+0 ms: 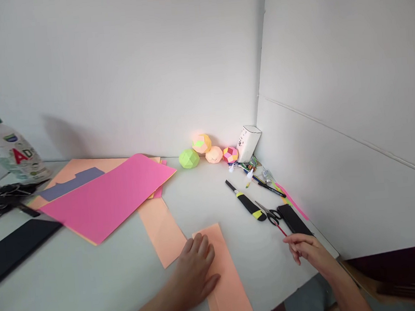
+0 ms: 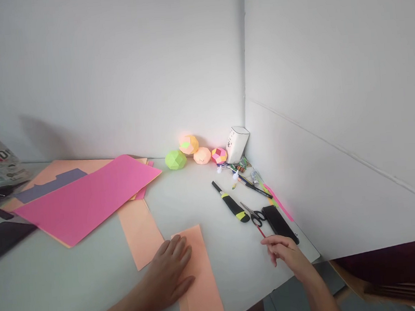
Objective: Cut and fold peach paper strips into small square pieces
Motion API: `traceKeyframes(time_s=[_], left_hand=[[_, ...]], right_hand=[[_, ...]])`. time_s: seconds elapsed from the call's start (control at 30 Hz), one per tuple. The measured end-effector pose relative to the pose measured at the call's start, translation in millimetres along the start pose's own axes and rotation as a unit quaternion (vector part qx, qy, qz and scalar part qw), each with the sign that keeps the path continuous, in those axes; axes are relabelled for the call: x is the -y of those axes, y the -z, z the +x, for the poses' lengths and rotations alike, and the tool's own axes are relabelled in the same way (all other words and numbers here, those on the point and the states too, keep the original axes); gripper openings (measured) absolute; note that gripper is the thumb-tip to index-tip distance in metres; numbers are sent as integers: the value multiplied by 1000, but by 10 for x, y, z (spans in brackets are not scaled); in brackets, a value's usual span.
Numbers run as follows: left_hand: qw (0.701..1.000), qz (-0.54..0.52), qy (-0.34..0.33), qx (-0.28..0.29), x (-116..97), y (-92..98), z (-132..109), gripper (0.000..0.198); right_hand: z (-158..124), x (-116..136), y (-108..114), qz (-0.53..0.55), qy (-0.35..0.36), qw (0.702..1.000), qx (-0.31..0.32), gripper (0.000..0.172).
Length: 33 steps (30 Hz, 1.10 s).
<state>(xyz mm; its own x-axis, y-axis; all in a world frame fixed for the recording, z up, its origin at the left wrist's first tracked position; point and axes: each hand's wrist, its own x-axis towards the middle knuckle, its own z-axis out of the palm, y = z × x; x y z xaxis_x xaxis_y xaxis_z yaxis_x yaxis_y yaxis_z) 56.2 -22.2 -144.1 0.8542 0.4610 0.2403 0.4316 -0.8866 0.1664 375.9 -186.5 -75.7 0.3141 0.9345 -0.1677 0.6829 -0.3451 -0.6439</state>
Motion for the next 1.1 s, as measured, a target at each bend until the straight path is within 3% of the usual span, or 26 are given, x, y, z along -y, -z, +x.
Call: traceKeyframes(time_s=[0.1, 0.2, 0.3, 0.37, 0.53, 0.67, 0.77, 0.8, 0.87, 0.93, 1.0, 1.1], left_hand=[[1000, 9, -7, -1, 1, -5, 5, 42], [1000, 17, -12, 5, 3, 9, 15, 42], [999, 32, -13, 13, 8, 33, 22, 42], [999, 30, -15, 30, 14, 41, 22, 45], [997, 25, -19, 73, 37, 36, 25, 47], [997, 33, -28, 65, 50, 34, 19, 42], [997, 49, -35, 51, 63, 16, -1, 41], [997, 56, -38, 47, 70, 5, -9, 42], [996, 70, -45, 39, 86, -20, -24, 45], [995, 81, -58, 26, 103, -43, -35, 46], [993, 88, -71, 12, 118, -57, -42, 47], [992, 98, -81, 9, 131, -58, -48, 46]], right_hand=[[-1, 168, 51, 232, 103, 967, 19, 38], [168, 480, -10, 316, 155, 936, 17, 35], [416, 775, -173, 365, 155, 917, -44, 15], [553, 869, -319, 391, 139, 907, -67, 26], [511, 734, -707, 413, 108, 899, -96, 18], [236, 572, -898, 375, 126, 915, -77, 23], [178, 535, -948, 270, 194, 943, 13, 24], [201, 534, -958, 183, 245, 950, 64, 31], [290, 538, -977, 6, 321, 936, 142, 49], [395, 538, -992, -98, 339, 916, 190, 72], [478, 534, -999, -139, 337, 905, 219, 89], [544, 535, -996, -159, 339, 897, 236, 99]])
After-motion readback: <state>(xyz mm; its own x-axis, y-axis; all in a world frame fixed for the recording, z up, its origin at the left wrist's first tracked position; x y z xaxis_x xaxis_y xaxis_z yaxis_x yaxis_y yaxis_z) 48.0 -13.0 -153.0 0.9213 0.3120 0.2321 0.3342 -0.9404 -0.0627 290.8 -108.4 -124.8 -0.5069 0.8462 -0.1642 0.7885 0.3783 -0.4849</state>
